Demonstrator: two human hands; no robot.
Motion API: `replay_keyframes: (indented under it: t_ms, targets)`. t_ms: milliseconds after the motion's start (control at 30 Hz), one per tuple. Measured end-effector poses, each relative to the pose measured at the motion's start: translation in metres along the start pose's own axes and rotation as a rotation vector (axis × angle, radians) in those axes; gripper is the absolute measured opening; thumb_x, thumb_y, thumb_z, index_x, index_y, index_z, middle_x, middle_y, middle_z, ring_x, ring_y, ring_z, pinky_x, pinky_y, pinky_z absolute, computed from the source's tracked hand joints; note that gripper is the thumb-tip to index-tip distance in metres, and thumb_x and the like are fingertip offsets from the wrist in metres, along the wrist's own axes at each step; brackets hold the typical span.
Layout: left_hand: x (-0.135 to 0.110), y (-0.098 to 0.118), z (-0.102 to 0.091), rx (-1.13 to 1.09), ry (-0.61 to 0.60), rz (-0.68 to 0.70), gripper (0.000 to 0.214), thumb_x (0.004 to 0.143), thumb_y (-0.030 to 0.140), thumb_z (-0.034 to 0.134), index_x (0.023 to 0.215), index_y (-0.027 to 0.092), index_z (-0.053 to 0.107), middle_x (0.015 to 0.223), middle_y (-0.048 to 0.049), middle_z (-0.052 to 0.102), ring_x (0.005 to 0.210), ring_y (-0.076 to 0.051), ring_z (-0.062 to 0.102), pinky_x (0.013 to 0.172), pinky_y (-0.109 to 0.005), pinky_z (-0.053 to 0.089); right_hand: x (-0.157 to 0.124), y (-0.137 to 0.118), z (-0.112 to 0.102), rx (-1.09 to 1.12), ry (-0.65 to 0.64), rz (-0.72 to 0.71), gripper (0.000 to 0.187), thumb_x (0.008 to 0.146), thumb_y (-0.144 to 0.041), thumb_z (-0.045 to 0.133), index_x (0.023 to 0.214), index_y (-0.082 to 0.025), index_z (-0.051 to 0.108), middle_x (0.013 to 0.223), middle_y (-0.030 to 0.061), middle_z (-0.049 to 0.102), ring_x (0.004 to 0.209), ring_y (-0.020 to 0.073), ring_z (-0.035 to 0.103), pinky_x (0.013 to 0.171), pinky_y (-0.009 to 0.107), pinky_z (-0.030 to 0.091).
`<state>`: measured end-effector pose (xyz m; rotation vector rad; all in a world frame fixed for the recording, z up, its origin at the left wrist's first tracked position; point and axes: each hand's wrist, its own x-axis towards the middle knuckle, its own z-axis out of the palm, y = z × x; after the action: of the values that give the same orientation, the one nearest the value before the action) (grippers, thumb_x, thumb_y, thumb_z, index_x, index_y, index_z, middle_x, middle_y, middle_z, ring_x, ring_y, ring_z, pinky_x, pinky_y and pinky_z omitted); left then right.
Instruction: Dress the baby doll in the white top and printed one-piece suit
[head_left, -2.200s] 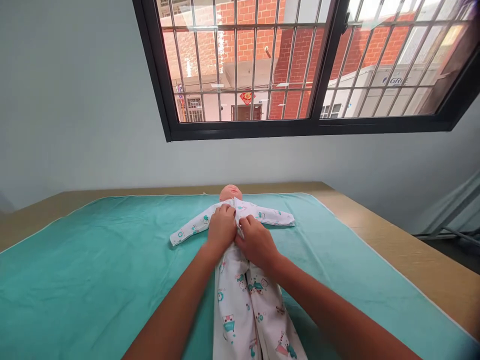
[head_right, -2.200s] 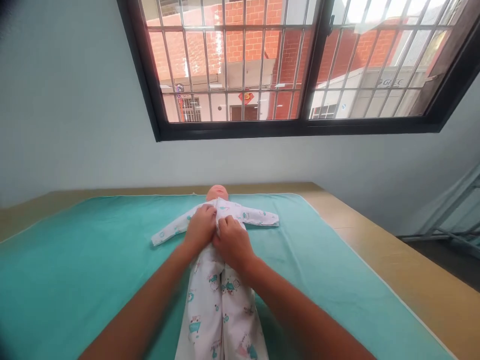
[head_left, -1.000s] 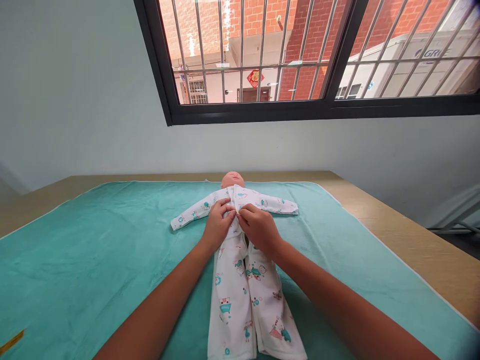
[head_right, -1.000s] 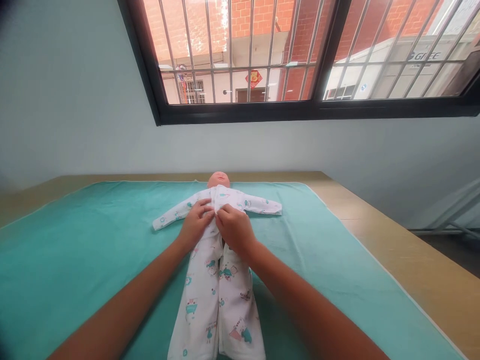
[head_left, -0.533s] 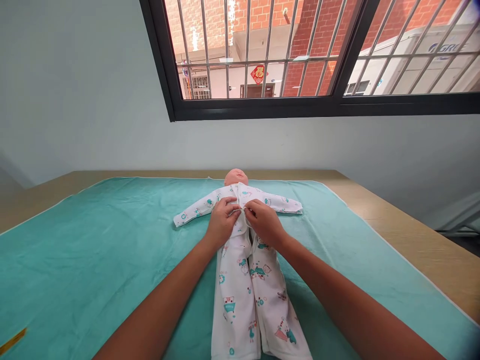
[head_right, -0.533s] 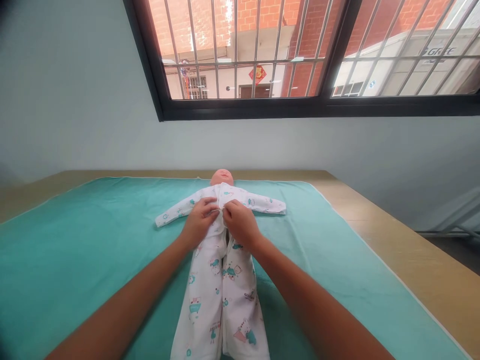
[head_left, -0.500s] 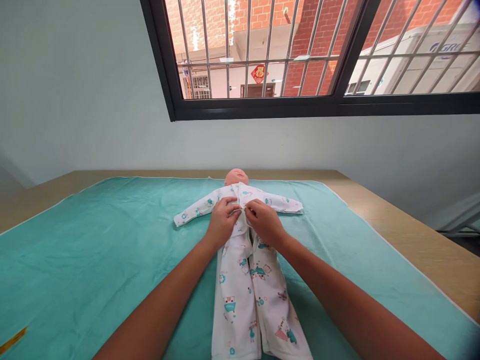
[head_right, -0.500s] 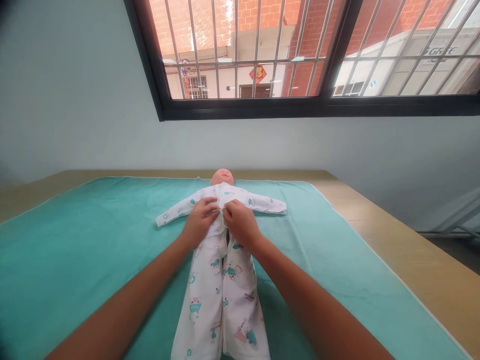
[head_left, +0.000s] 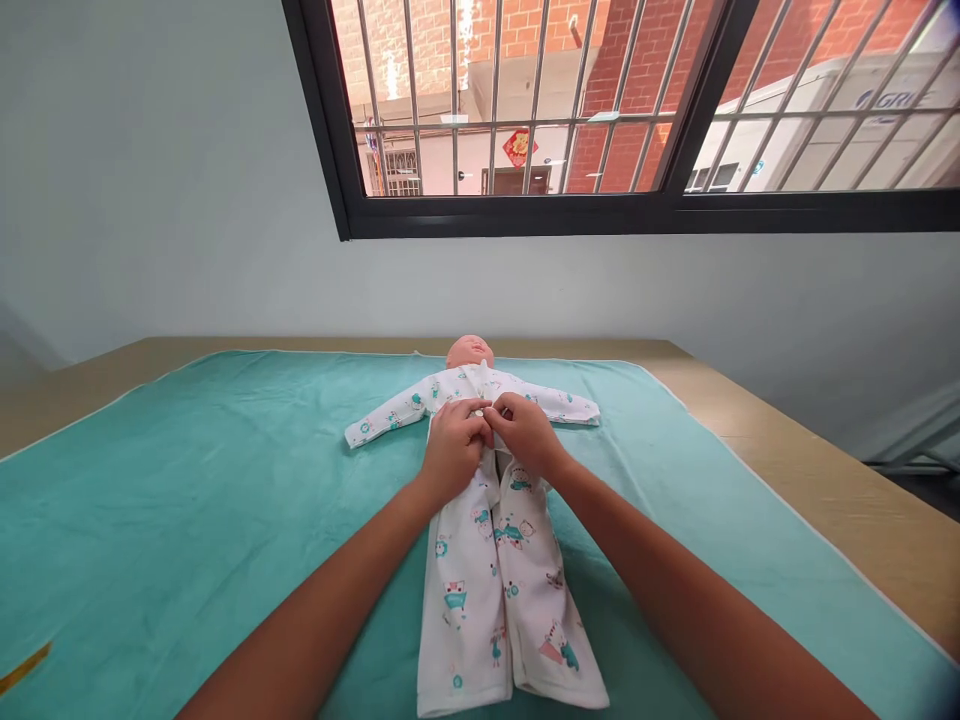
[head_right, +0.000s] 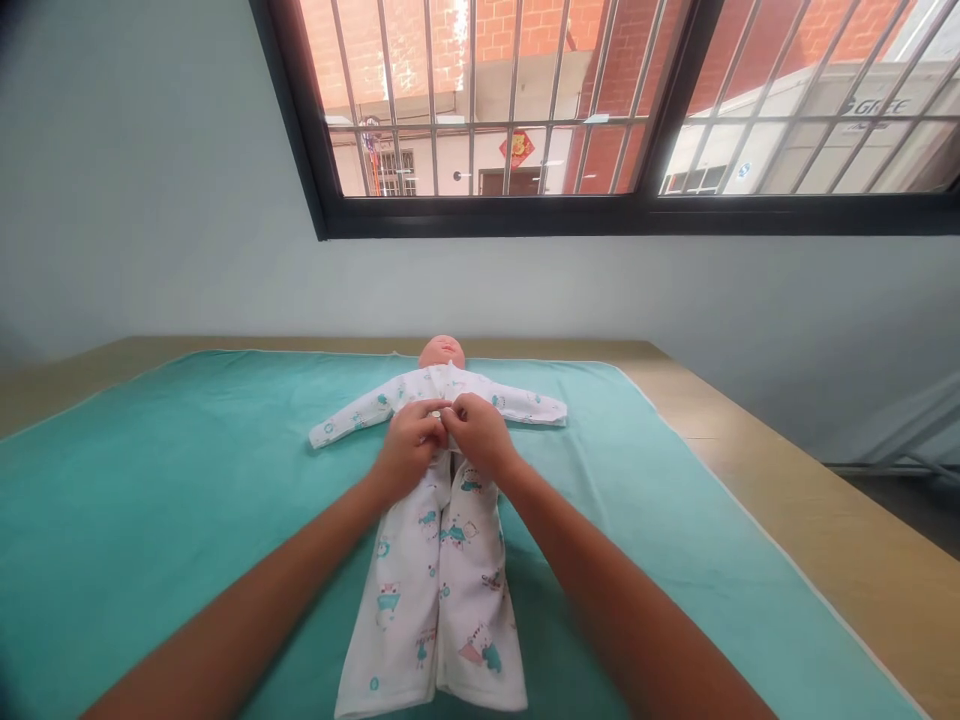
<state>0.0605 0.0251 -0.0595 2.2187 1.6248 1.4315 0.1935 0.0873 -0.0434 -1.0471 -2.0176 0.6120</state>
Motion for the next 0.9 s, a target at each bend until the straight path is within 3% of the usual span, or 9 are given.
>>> replay_keyframes:
  t_ms: [100, 200, 300, 400, 467, 533, 667, 900]
  targets:
    - [0.0, 0.003, -0.002, 0.019, 0.015, -0.005, 0.02, 0.075, 0.007, 0.051, 0.067, 0.023, 0.06, 0.115, -0.0021, 0.067, 0.112, -0.022, 0.056, 0.101, -0.04, 0.039, -0.001, -0.001, -0.002, 0.016, 0.002, -0.002, 0.022, 0.081, -0.033, 0.052, 0.064, -0.02, 0.048, 0.062, -0.0038, 0.051, 0.06, 0.0122, 0.043, 0.057, 0.025, 0.032]
    - [0.002, 0.009, -0.005, 0.118, 0.012, -0.013, 0.014, 0.077, 0.014, 0.058, 0.086, 0.023, 0.061, 0.108, -0.0048, 0.067, 0.107, -0.024, 0.057, 0.096, -0.039, 0.041, 0.001, -0.002, -0.003, 0.069, -0.016, 0.014, 0.022, 0.078, -0.035, 0.055, 0.064, -0.02, 0.046, 0.061, -0.0042, 0.05, 0.059, 0.0117, 0.043, 0.055, 0.024, 0.033]
    - [0.008, 0.005, -0.017, 0.305, -0.012, -0.073, 0.018, 0.083, 0.027, 0.058, 0.1, 0.022, 0.061, 0.096, -0.0067, 0.068, 0.097, -0.025, 0.059, 0.085, -0.037, 0.043, 0.009, 0.008, -0.014, 0.152, -0.079, 0.128, 0.021, 0.077, -0.037, 0.054, 0.067, -0.021, 0.045, 0.059, -0.0051, 0.049, 0.053, 0.0109, 0.045, 0.05, 0.023, 0.034]
    - [0.015, -0.021, -0.042, 0.444, -0.067, -0.302, 0.016, 0.087, 0.026, 0.051, 0.099, 0.024, 0.062, 0.087, -0.0039, 0.068, 0.084, -0.022, 0.061, 0.071, -0.031, 0.041, 0.016, 0.039, -0.041, 0.08, -0.036, 0.286, 0.017, 0.076, -0.033, 0.048, 0.065, -0.021, 0.042, 0.056, -0.0057, 0.046, 0.051, 0.0101, 0.044, 0.048, 0.022, 0.032]
    - [0.014, -0.047, -0.061, 0.506, -0.104, -0.473, 0.016, 0.085, 0.021, 0.049, 0.091, 0.025, 0.063, 0.084, -0.0031, 0.069, 0.077, -0.021, 0.061, 0.062, -0.028, 0.037, 0.017, 0.068, -0.062, -0.001, 0.029, 0.338, 0.017, 0.072, -0.027, 0.048, 0.059, -0.02, 0.039, 0.054, -0.005, 0.043, 0.052, 0.0103, 0.04, 0.049, 0.023, 0.029]
    - [0.01, -0.071, -0.075, 0.551, -0.117, -0.558, 0.014, 0.08, 0.017, 0.051, 0.078, 0.022, 0.063, 0.078, -0.0048, 0.068, 0.071, -0.022, 0.06, 0.058, -0.028, 0.033, 0.015, 0.095, -0.079, -0.086, 0.051, 0.382, 0.019, 0.067, -0.024, 0.051, 0.053, -0.02, 0.039, 0.051, -0.0039, 0.042, 0.055, 0.0115, 0.04, 0.051, 0.024, 0.027]
    - [-0.003, -0.093, -0.081, 0.6, -0.095, -0.585, 0.018, 0.078, 0.013, 0.048, 0.072, 0.022, 0.062, 0.08, -0.0063, 0.069, 0.073, -0.023, 0.06, 0.058, -0.029, 0.029, 0.011, 0.128, -0.089, -0.205, 0.081, 0.429, 0.013, 0.067, -0.025, 0.052, 0.058, -0.02, 0.045, 0.056, -0.0023, 0.049, 0.059, 0.0136, 0.043, 0.055, 0.026, 0.028]
    - [-0.008, -0.101, -0.079, 0.58, 0.064, -0.606, 0.018, 0.08, 0.014, 0.045, 0.08, 0.022, 0.061, 0.093, -0.0068, 0.069, 0.084, -0.023, 0.06, 0.06, -0.029, 0.031, 0.007, 0.139, -0.093, -0.364, 0.242, 0.506, 0.011, 0.072, -0.03, 0.05, 0.067, -0.021, 0.047, 0.066, 0.0013, 0.054, 0.062, 0.016, 0.043, 0.059, 0.028, 0.028]
